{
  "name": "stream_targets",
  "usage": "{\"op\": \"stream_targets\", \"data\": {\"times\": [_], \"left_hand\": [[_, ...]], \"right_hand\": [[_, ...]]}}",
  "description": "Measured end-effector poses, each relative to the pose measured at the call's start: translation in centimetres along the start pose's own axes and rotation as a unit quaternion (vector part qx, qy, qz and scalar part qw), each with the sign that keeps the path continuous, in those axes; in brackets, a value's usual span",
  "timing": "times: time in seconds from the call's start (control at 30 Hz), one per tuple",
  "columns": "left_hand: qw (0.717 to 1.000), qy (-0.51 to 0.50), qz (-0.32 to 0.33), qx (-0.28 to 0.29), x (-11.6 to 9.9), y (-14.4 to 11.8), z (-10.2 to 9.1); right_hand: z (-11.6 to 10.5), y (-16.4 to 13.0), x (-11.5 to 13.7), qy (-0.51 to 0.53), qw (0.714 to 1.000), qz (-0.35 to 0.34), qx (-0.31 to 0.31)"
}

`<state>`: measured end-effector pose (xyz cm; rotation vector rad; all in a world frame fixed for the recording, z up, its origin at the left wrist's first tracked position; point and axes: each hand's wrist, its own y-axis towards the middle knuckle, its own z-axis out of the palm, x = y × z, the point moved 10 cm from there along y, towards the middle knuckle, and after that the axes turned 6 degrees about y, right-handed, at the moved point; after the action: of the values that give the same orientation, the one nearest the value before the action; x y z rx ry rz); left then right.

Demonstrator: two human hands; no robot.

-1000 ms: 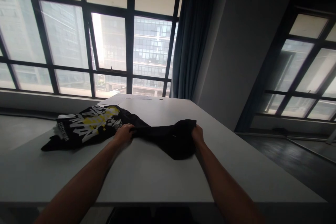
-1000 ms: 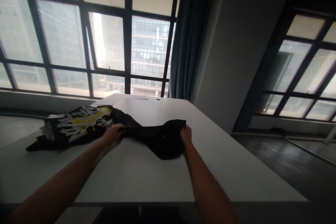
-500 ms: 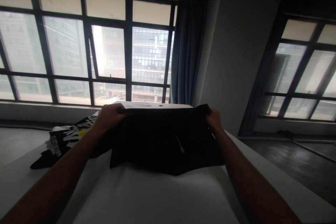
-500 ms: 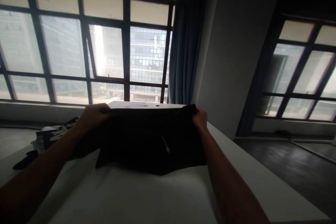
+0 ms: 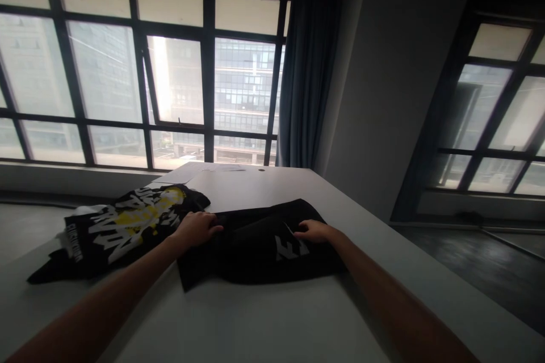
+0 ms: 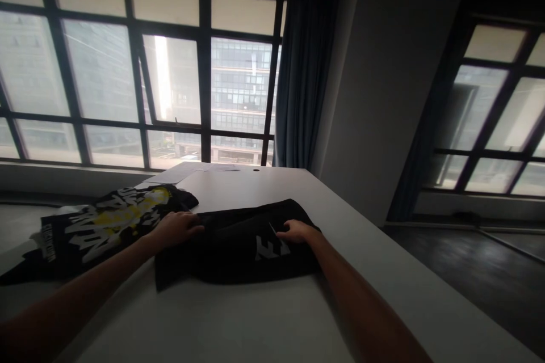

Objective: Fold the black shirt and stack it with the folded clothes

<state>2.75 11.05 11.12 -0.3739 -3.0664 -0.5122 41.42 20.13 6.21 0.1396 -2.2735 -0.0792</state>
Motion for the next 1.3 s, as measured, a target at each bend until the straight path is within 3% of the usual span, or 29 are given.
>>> {"op": "stream_targets", "data": {"times": [0.1, 0.23, 0.33, 0.47, 0.53, 0.6, 0.67, 0.73, 0.8, 0.87, 0.93, 1.0, 1.07, 1.17, 1.23, 1.3], "left_hand": [[0.999, -0.047, -0.003, 0.024, 0.9, -0.6, 3.2], [0.994, -0.104, -0.008, 0.011, 2.6, -1.0, 5.2], [0.987, -0.158, -0.006, 0.019, 3.2, -1.3, 4.8], [0.962, -0.267, 0.014, 0.055, 2.4, -1.7, 2.8], [0.942, -0.333, -0.027, 0.031, 3.2, -1.6, 1.7], [0.9, -0.419, -0.117, -0.035, 5.5, -1.9, 1.0], [0.845, -0.49, -0.195, -0.093, 8.0, -2.4, 1.3], [0.819, -0.499, -0.243, -0.144, 9.9, -2.9, 1.5], [0.829, -0.456, -0.266, -0.182, 10.9, -3.3, 1.3], [0.876, -0.371, -0.234, -0.201, 9.8, -3.3, 0.5], [0.942, -0.26, -0.148, -0.153, 6.1, -2.7, 0.5], [0.983, -0.158, -0.075, -0.049, 1.8, -2.6, 2.4], [0.992, -0.104, -0.043, 0.052, -1.3, -3.1, 5.0], [0.989, -0.057, 0.012, 0.138, -3.7, -3.6, 7.2], [0.987, -0.034, 0.024, 0.156, -3.1, -3.4, 7.5], [0.995, -0.007, -0.002, 0.103, -1.2, -2.6, 5.7]], "right_hand": [[1.3, -0.9, -1.8, -0.012, 0.997, -0.002, 0.071], [-0.8, -1.3, -3.4, -0.087, 0.995, -0.041, 0.026], [-2.5, -1.4, -4.3, -0.183, 0.981, -0.059, -0.02], [-4.4, -1.5, -4.8, -0.279, 0.957, -0.046, -0.068], [-5.3, -1.7, -5.2, -0.319, 0.943, -0.024, -0.09], [-5.9, -2.0, -5.8, -0.349, 0.932, 0.004, -0.1], [-6.3, -2.3, -6.5, -0.361, 0.927, 0.033, -0.1], [-6.7, -2.6, -6.8, -0.364, 0.924, 0.051, -0.104], [-7.0, -2.8, -6.4, -0.359, 0.925, 0.047, -0.114], [-6.6, -2.9, -5.0, -0.323, 0.939, 0.01, -0.117], [-5.4, -3.0, -3.0, -0.247, 0.963, -0.054, -0.098], [-3.6, -3.3, -1.1, -0.159, 0.979, -0.117, -0.056], [-1.7, -3.6, -0.1, -0.106, 0.984, -0.142, -0.001], [0.4, -3.7, -0.2, -0.113, 0.983, -0.131, 0.064], [0.5, -3.6, -1.0, -0.129, 0.982, -0.109, 0.081], [0.2, -3.5, -2.0, -0.138, 0.983, -0.078, 0.09]]}}
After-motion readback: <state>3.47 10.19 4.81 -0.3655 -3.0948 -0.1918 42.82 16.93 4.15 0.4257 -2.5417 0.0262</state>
